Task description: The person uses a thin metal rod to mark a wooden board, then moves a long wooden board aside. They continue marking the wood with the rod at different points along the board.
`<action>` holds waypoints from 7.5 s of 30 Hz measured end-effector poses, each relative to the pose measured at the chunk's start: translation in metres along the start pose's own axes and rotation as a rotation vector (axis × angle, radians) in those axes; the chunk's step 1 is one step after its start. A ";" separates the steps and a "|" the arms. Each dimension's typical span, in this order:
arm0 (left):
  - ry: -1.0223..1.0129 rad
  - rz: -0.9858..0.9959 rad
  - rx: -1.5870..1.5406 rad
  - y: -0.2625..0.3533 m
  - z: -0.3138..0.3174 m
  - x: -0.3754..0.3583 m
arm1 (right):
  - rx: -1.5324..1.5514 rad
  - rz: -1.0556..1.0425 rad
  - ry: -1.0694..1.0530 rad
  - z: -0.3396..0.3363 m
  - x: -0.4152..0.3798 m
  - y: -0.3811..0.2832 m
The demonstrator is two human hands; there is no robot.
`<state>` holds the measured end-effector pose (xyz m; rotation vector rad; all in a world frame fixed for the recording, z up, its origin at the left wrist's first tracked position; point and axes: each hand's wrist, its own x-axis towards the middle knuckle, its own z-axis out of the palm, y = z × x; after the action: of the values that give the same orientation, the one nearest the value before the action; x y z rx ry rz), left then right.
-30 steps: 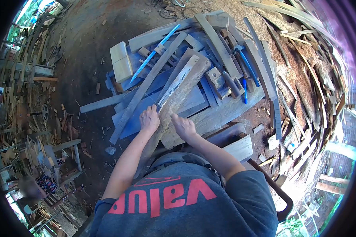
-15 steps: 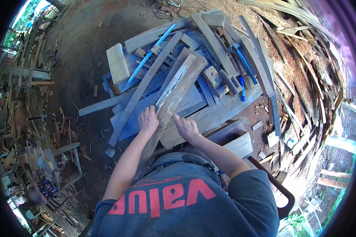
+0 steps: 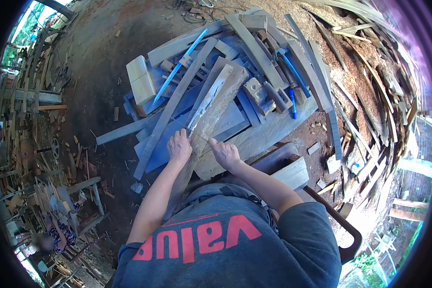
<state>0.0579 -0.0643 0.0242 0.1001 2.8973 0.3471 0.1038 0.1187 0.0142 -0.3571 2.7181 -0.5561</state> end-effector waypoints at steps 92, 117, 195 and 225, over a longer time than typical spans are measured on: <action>0.212 0.042 -0.151 -0.007 0.021 -0.008 | 0.066 0.024 0.021 -0.001 -0.012 -0.006; 0.247 0.069 -0.120 -0.007 0.025 -0.008 | 0.108 -0.040 0.116 0.010 0.016 -0.009; 0.438 -0.141 -0.093 -0.057 0.033 -0.129 | 0.330 0.029 0.128 -0.001 -0.069 0.111; 0.418 -0.039 -0.482 0.024 0.037 0.021 | 0.085 -0.005 0.020 -0.024 0.003 0.042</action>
<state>0.0466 -0.0304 -0.0099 -0.1232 3.1018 1.1677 0.0848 0.1633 0.0162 -0.3385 2.7027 -0.6775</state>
